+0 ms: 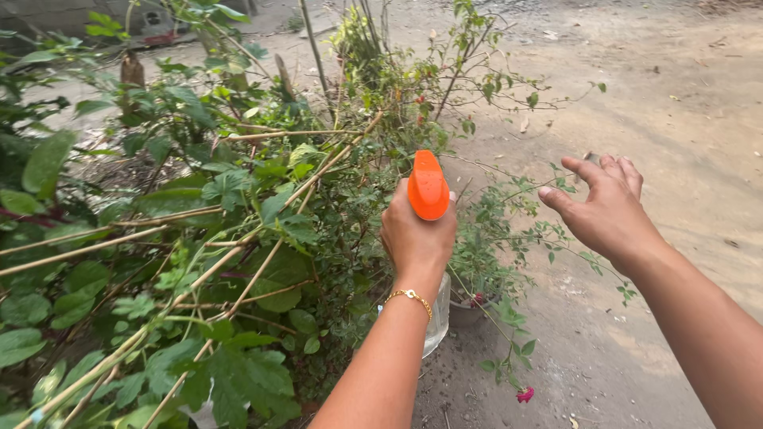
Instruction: The person uses a spray bottle to apply liquid to the leaves and stems of various plants in a dirt garden area. The person moves the bottle to spray different sections of the foliage.
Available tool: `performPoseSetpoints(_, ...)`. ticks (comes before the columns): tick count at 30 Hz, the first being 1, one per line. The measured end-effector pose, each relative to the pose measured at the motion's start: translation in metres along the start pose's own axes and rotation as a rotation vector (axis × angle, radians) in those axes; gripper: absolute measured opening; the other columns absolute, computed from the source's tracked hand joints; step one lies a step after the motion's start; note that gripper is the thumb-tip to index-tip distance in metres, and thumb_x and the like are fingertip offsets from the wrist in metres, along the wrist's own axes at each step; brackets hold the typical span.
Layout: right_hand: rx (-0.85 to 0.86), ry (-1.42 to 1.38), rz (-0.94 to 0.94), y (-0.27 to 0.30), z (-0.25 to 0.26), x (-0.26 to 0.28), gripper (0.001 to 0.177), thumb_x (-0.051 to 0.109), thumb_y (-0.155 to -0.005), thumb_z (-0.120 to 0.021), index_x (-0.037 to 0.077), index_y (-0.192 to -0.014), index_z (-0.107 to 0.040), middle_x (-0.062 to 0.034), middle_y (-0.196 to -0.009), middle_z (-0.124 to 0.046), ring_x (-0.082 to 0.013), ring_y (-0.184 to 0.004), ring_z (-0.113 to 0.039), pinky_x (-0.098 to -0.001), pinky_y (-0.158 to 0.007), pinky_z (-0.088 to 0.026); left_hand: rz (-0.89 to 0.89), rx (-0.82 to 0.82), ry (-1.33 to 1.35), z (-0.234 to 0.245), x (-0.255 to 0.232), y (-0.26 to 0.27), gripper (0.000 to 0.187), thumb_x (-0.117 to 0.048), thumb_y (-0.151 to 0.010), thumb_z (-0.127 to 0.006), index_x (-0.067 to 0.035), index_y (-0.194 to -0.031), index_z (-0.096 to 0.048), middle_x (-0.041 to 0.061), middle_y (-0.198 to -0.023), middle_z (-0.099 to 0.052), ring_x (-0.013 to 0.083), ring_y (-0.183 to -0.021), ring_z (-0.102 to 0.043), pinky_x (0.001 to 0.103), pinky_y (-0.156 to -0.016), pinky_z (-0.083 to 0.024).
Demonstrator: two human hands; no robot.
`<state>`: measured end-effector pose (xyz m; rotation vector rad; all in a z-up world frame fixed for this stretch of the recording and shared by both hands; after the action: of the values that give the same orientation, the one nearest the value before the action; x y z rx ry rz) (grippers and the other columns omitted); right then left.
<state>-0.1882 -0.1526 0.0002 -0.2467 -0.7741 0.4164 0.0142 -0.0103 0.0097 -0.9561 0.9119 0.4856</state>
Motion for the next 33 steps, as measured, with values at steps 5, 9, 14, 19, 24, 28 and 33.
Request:
performPoseSetpoints(5, 0.066, 0.014, 0.048, -0.013, 0.019, 0.021, 0.075, 0.054, -0.086, -0.068, 0.023, -0.151, -0.049, -0.0247, -0.167, -0.015, -0.0352, -0.158, 0.006, -0.0583, -0.121, -0.011, -0.051, -0.085, 0.076, 0.004, -0.02, -0.001, 0.036, -0.025, -0.071, -0.086, -0.012, -0.1, -0.069, 0.009, -0.092, -0.078, 0.0345, -0.09, -0.073, 0.044, -0.081, -0.055)
performPoseSetpoints(9, 0.109, -0.005, 0.039, -0.009, 0.042, 0.033, 0.074, 0.054, -0.086, -0.066, 0.023, -0.15, -0.049, -0.0236, -0.166, -0.015, -0.034, -0.158, 0.008, -0.0583, -0.121, -0.013, -0.057, -0.143, 0.034, 0.016, -0.033, -0.004, 0.038, -0.026, -0.073, -0.087, -0.011, -0.102, -0.067, 0.011, -0.091, -0.077, 0.0357, -0.09, -0.073, 0.045, -0.08, -0.055)
performPoseSetpoints(14, 0.135, 0.011, -0.003, -0.011, 0.083, 0.033, 0.074, 0.054, -0.087, -0.066, 0.022, -0.15, -0.049, -0.0225, -0.167, -0.015, -0.0332, -0.158, 0.008, -0.0583, -0.121, -0.013, 0.004, -0.156, -0.075, 0.025, -0.06, -0.001, 0.036, -0.026, -0.074, -0.086, -0.01, -0.098, -0.066, 0.012, -0.091, -0.076, 0.0376, -0.09, -0.072, 0.047, -0.079, -0.054)
performPoseSetpoints(19, 0.16, 0.004, 0.022, -0.016, 0.11, 0.038, 0.074, 0.053, -0.085, -0.068, 0.021, -0.15, -0.051, -0.023, -0.167, -0.017, -0.0339, -0.159, 0.006, -0.0574, -0.122, -0.014, 0.053, -0.191, -0.132, 0.032, -0.087, 0.009, 0.034, -0.027, -0.075, -0.085, -0.012, -0.099, -0.067, 0.012, -0.091, -0.076, 0.0384, -0.091, -0.072, 0.048, -0.079, -0.054)
performPoseSetpoints(24, 0.23, 0.01, 0.034, -0.03, 0.141, 0.057, 0.073, 0.053, -0.085, -0.069, 0.023, -0.149, -0.051, -0.024, -0.166, -0.016, -0.0343, -0.158, 0.005, -0.0566, -0.121, -0.015, 0.097, -0.179, -0.102, 0.04, -0.127, -0.002, 0.041, -0.027, -0.071, -0.088, -0.011, -0.101, -0.065, 0.01, -0.088, -0.076, 0.036, -0.087, -0.072, 0.046, -0.079, -0.054)
performPoseSetpoints(28, 0.259, 0.029, 0.097, -0.017, 0.15, 0.061, 0.077, 0.053, -0.086, -0.068, 0.025, -0.153, -0.043, -0.0212, -0.169, -0.01, -0.0343, -0.158, 0.007, -0.0588, -0.121, -0.011, 0.065, -0.186, -0.068, 0.045, -0.135, 0.005, 0.039, -0.026, -0.073, -0.088, -0.011, -0.101, -0.065, 0.009, -0.089, -0.076, 0.0352, -0.086, -0.072, 0.044, -0.08, -0.055)
performPoseSetpoints(33, 0.257, 0.098, 0.184, -0.018, 0.158, 0.067, 0.088, 0.058, -0.084, -0.065, 0.031, -0.16, -0.028, -0.021, -0.168, 0.005, -0.035, -0.154, 0.015, -0.0632, -0.118, -0.001, 0.056, -0.173, -0.11, 0.044, -0.149, 0.007, 0.038, -0.027, -0.075, -0.086, -0.011, -0.101, -0.064, 0.01, -0.091, -0.076, 0.0348, -0.089, -0.073, 0.045, -0.08, -0.055)
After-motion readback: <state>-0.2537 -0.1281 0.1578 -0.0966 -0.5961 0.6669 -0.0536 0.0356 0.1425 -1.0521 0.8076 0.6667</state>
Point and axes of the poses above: each hand's wrist, its own y-axis away from the middle knuckle, its own z-axis out of the back of the hand, x = y × z, the point moved 2 cm from there along -y, towards the middle knuckle
